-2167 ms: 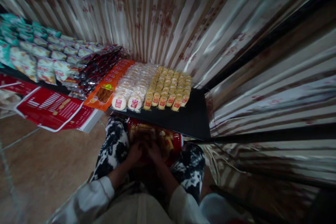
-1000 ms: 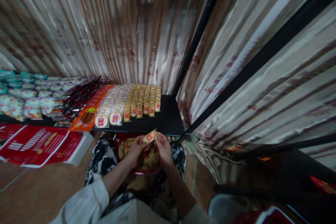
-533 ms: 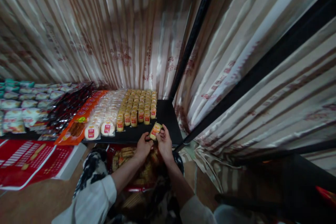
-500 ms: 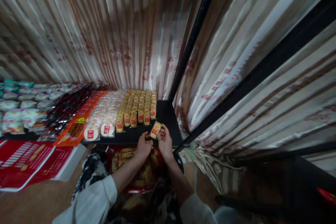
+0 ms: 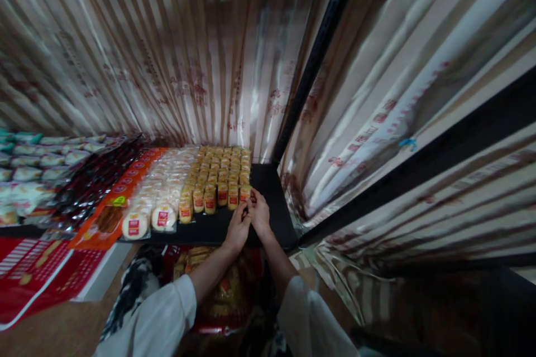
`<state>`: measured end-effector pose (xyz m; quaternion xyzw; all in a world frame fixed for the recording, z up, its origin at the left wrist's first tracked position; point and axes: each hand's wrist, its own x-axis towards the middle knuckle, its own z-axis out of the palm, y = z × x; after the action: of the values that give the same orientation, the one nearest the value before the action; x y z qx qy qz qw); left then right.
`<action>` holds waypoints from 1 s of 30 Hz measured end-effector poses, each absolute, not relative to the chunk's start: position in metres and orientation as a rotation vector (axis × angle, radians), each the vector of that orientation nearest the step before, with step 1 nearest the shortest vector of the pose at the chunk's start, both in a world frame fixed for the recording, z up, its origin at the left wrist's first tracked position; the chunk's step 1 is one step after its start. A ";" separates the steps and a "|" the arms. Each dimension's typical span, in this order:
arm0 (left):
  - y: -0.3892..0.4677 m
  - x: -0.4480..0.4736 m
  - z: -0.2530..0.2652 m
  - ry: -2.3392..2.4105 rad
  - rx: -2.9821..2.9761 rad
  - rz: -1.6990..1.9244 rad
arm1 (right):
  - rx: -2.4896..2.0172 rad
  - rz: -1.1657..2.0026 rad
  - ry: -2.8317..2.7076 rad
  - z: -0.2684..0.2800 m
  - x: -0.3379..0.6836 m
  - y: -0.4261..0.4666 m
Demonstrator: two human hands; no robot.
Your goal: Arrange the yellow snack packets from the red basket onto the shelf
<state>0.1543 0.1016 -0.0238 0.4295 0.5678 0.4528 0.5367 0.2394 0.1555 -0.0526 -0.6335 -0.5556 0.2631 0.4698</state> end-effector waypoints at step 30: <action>0.023 0.100 -0.054 1.484 1.316 0.973 | -1.379 0.731 -1.217 -0.037 0.208 0.057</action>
<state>0.1004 0.0231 -0.0535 0.5322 0.6001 0.3932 0.4495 0.2081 0.0568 -0.0373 -0.5824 -0.5138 0.3088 0.5491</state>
